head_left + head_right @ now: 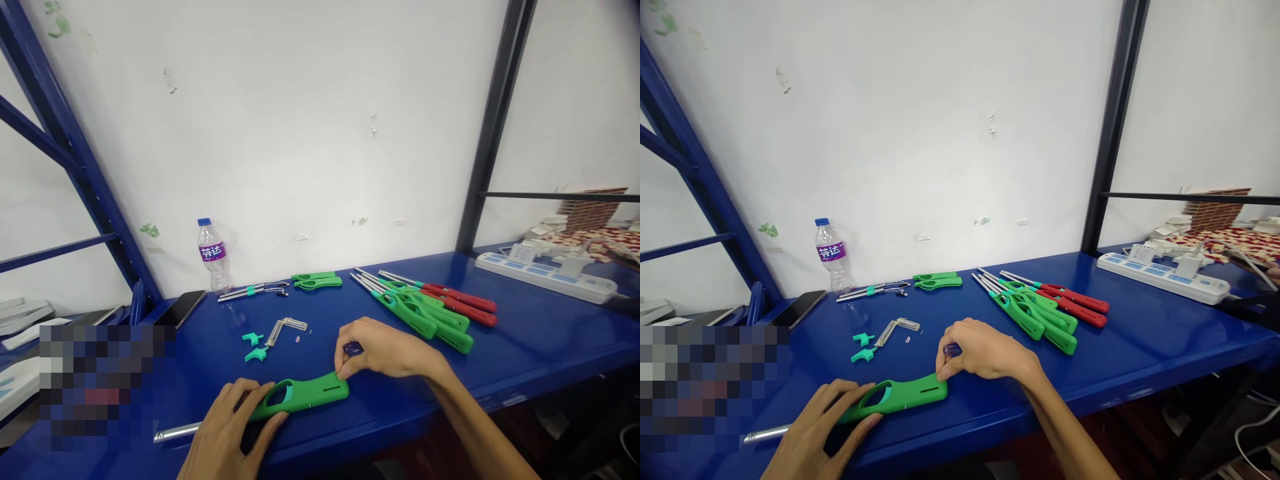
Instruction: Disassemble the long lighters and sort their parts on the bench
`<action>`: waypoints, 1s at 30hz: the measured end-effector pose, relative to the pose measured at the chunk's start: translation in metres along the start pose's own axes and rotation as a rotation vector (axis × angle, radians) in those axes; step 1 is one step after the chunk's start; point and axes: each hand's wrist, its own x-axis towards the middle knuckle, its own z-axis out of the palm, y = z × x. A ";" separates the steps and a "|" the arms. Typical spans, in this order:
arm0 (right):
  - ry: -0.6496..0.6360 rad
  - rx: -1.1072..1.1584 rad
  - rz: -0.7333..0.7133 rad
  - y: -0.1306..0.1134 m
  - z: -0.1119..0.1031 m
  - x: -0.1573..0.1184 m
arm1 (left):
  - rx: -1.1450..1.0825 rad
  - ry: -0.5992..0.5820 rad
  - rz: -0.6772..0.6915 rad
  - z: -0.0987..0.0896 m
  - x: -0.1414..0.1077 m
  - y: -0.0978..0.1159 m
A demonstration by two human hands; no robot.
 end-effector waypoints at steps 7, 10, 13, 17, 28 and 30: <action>-0.007 -0.039 -0.069 0.006 0.001 0.004 | -0.004 -0.003 -0.002 -0.001 0.002 -0.001; 0.002 -0.009 -0.073 0.005 -0.001 0.003 | -0.016 -0.005 -0.002 0.000 0.003 -0.001; 0.032 0.004 -0.073 0.004 -0.002 0.003 | -0.025 -0.010 -0.012 0.001 0.001 -0.002; 0.062 0.044 -0.108 0.005 0.000 0.003 | -0.030 -0.014 -0.025 -0.001 0.001 0.000; 0.282 0.027 -0.076 0.002 0.005 0.006 | 0.002 0.015 0.012 -0.002 0.002 0.001; 0.279 -0.009 -0.051 0.005 0.007 0.007 | 0.001 0.011 0.014 -0.002 0.002 0.001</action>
